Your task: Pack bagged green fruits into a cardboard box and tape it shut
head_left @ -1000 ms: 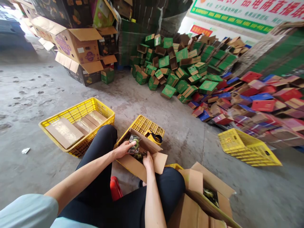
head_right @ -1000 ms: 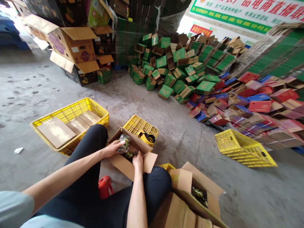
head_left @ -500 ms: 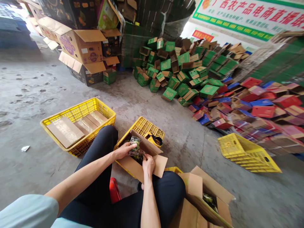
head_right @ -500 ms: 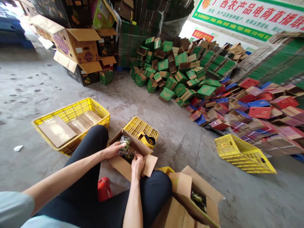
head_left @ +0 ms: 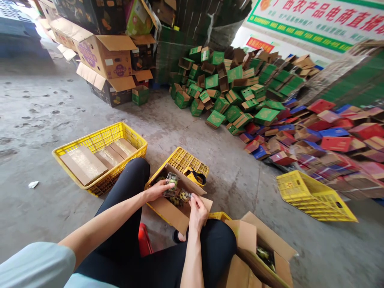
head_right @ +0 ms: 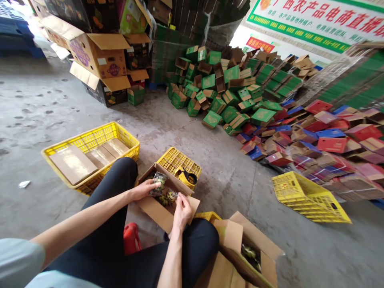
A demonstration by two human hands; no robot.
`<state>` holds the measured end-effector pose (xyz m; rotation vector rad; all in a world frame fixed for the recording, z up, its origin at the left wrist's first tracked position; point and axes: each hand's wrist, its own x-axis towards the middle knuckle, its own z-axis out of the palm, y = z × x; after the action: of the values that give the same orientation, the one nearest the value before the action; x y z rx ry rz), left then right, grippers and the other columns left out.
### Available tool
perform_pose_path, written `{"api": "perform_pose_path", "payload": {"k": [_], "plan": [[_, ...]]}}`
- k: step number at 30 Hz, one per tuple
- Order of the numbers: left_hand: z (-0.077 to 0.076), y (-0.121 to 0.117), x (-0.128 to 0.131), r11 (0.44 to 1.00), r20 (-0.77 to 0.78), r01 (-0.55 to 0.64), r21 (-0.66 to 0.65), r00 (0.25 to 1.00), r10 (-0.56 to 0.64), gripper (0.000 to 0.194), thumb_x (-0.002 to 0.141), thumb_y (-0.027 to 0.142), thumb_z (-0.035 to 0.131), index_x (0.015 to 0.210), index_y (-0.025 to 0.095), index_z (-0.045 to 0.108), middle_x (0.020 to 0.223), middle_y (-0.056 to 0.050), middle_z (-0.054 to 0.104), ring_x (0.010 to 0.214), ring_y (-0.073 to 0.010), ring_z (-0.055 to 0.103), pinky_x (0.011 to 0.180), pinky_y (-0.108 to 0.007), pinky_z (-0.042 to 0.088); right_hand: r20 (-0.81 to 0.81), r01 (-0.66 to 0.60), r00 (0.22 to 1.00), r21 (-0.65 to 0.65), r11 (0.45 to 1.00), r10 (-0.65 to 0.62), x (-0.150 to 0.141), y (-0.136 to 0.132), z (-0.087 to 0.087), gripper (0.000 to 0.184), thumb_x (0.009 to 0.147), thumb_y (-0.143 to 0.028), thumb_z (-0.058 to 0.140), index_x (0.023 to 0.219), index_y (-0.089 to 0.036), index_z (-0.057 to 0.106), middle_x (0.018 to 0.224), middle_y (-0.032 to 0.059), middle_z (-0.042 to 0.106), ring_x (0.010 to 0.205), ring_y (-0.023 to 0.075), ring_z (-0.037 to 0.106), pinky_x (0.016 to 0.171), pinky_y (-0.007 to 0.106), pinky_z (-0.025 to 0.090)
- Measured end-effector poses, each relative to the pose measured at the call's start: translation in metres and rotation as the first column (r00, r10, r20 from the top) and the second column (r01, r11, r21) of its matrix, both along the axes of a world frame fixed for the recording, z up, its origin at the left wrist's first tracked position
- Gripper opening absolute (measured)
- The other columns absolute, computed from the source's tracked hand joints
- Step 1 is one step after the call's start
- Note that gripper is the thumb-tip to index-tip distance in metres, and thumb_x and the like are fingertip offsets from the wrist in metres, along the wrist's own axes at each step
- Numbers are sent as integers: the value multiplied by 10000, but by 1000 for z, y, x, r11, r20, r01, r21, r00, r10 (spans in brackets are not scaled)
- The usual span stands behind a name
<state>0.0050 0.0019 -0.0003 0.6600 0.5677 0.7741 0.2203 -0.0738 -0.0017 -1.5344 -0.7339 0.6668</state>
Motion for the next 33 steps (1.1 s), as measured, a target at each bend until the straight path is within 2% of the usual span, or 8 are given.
{"api": "perform_pose_path", "payload": {"k": [3,5,11,15,18,22,28,33], "plan": [[-2,1,0,1000,-30,-28,-8,999,28,577,763,523,937,1137,129,743,1039,-109,766,874,-195,741,879,-327,572,-275,26,961,8,1000,-23,4,-1,5,456,650,-442,920,992,-152,837,1086,120,822,963,253,774,855,383,665],[-3,1,0,999,-59,-40,-19,998,39,563,766,518,934,1127,132,740,1037,-101,763,864,-184,734,851,-307,571,-388,3,922,17,1000,4,7,-1,10,459,613,-398,953,994,-172,833,1074,103,823,968,243,775,867,370,664],[6,-5,0,995,-97,36,-90,994,-45,571,755,501,943,1172,179,724,1086,-99,761,893,-208,744,829,-319,589,-495,-85,865,27,996,88,0,-3,11,427,603,-405,952,967,-221,828,1103,103,809,985,271,761,774,359,677],[17,-13,-1,982,-46,167,-88,984,-171,678,802,624,866,1299,197,692,1279,-163,712,1105,-295,721,848,-383,618,-556,-146,820,23,989,133,-14,-5,6,367,610,-398,943,919,-247,816,1088,79,804,979,278,758,745,375,691],[19,-16,-2,969,-1,242,-43,970,-243,776,764,530,931,1408,224,625,1383,-177,655,1198,-325,688,864,-397,626,-553,-144,822,33,989,138,-20,-5,7,363,611,-397,947,906,-236,810,1079,96,796,1009,283,750,805,393,693],[14,-17,-2,975,-40,220,-21,974,-221,897,671,333,1014,1454,260,582,1371,-146,649,1134,-278,709,819,-321,618,-516,-180,837,58,982,184,-25,-5,17,431,670,-437,922,1034,-240,799,1189,105,769,1115,288,726,893,410,672],[9,-16,-2,989,-114,150,13,982,-148,835,692,370,1002,1408,236,594,1341,-144,661,1034,-242,723,748,-280,602,-401,-180,894,93,979,202,-36,-7,30,588,776,-452,844,1316,-253,723,1346,101,723,1253,273,674,1025,406,593],[11,-14,-1,997,-172,31,73,985,-18,811,709,433,982,1404,229,616,1302,-139,683,971,-220,722,721,-255,575,-176,-134,975,17,991,135,-37,-10,31,577,791,-505,832,1267,-200,718,1096,85,775,1079,258,711,999,403,569]]}}
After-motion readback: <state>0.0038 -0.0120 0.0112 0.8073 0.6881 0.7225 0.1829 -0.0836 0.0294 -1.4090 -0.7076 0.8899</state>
